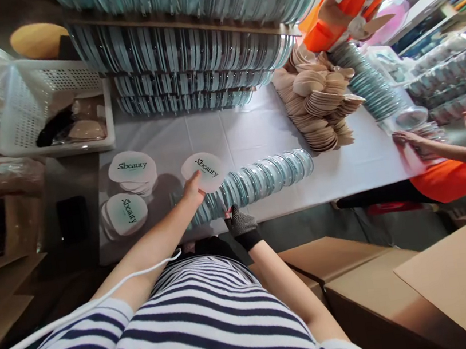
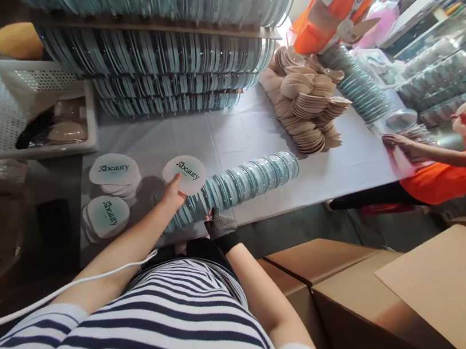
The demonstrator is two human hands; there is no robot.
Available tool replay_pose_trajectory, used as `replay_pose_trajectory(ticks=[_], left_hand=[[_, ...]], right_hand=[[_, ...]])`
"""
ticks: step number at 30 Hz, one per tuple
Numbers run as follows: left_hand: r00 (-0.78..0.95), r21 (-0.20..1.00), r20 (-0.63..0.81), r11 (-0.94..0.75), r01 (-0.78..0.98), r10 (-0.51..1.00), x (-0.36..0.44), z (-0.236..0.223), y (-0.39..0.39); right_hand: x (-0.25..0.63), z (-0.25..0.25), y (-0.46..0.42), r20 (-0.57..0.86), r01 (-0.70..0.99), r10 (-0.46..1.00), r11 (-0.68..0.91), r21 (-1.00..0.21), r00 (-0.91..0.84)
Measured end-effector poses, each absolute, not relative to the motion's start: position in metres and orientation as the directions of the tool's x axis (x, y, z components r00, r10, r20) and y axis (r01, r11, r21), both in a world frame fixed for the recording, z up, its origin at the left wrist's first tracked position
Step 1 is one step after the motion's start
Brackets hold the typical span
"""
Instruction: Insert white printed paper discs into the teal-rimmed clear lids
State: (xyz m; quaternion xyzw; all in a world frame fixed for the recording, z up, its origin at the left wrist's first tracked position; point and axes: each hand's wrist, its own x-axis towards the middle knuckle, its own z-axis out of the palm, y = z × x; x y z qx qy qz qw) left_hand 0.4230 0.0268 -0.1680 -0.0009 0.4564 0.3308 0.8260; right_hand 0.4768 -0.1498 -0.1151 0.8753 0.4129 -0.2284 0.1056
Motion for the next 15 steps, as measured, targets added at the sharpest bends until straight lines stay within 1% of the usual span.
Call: replay_pose_trajectory(ticks=[5,7,9,12,15], left_hand=[[0.379,0.287,-0.754,0.788,-0.545,0.537,0.423,-0.169,0.027],[0.384,0.286,-0.750,0.788,-0.545,0.538,0.422,-0.170,0.025],[0.390,0.281,-0.748,0.790,-0.545,0.536,0.421,-0.170,0.023],[0.389,0.288,-0.735,0.775,-0.562,0.555,0.420,-0.171,0.020],[0.375,0.302,-0.725,0.756,-0.580,0.577,0.421,-0.171,0.019]], right_hand=[[0.479,-0.134,-0.162,-0.438,0.761,0.694,-0.647,-0.035,0.571],[0.480,-0.147,-0.154,-0.462,0.768,0.695,-0.639,-0.045,0.552],[0.481,-0.157,-0.145,-0.508,0.751,0.676,-0.655,-0.083,0.533],[0.481,-0.162,-0.143,-0.559,0.695,0.667,-0.688,-0.209,0.492],[0.488,-0.154,-0.146,-0.622,0.610,0.685,-0.691,-0.388,0.380]])
